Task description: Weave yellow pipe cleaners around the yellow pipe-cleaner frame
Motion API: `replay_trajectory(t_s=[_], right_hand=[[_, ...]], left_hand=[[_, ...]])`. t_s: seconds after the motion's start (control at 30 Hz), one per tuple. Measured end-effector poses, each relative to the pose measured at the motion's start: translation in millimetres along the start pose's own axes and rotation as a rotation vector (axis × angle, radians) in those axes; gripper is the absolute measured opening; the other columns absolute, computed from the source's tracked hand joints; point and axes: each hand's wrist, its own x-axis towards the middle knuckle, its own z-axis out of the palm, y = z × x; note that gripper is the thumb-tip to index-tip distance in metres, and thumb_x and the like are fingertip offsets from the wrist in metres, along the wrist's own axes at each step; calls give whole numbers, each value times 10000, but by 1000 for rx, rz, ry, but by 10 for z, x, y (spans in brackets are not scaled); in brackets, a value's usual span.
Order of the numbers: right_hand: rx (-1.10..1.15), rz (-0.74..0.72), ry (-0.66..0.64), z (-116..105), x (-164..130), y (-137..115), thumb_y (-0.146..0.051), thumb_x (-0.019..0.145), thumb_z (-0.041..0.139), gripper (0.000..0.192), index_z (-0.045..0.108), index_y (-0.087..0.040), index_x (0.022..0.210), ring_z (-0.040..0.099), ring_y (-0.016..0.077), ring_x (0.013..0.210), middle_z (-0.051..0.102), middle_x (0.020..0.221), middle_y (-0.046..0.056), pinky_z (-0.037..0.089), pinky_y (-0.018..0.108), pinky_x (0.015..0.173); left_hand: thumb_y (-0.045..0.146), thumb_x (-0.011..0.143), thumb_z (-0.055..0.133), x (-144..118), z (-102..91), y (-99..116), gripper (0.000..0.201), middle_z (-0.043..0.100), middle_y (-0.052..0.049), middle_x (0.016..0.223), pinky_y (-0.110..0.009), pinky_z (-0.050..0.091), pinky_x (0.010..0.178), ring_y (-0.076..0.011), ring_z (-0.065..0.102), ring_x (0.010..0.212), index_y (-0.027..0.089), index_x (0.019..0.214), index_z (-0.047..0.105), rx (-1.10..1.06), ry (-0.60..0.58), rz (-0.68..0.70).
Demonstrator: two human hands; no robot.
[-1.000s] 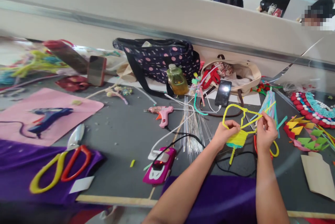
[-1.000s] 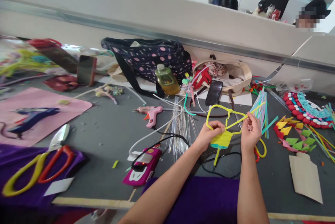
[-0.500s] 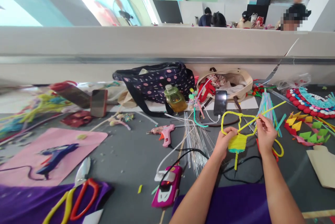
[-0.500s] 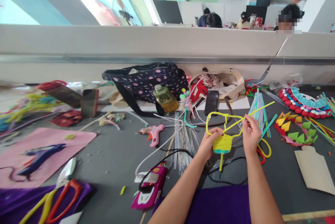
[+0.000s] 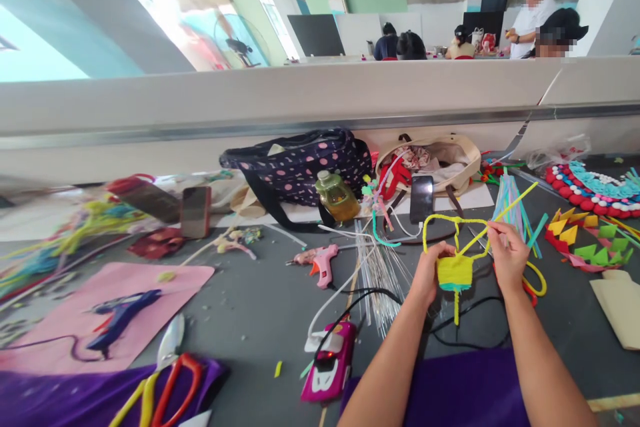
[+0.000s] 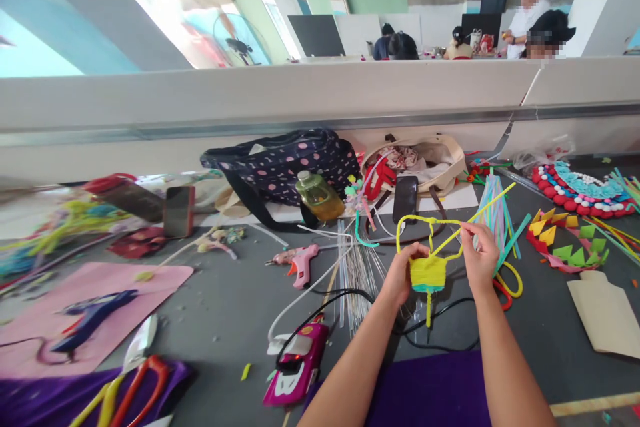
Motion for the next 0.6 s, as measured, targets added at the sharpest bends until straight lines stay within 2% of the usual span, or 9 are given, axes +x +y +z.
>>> replay_trajectory(t_s=[0.13, 0.27, 0.6], right_hand=[[-45, -79, -19, 13, 3, 16, -267, 861, 622, 106, 703, -215, 905, 639, 196, 844, 697, 876, 53, 508, 366, 800], [-99, -125, 4, 13, 3, 26, -250, 862, 621, 97, 702, -215, 903, 637, 192, 820, 697, 857, 48, 504, 359, 794], [-115, -73, 96, 14, -12, -16, -311, 878, 597, 157, 699, -194, 899, 643, 200, 821, 689, 859, 64, 517, 363, 783]], left_hand=[[333, 610, 718, 3, -3, -2, 209, 608, -20, 608, -226, 389, 563, -121, 534, 563, 129, 633, 673, 70, -14, 56], [305, 593, 737, -6, -4, -7, 188, 586, -3, 581, -223, 373, 556, -108, 514, 539, 137, 631, 663, 89, -28, 50], [308, 576, 765, 9, -21, -28, 206, 620, -18, 621, -230, 390, 564, -120, 545, 550, 141, 654, 674, 93, -19, 32]])
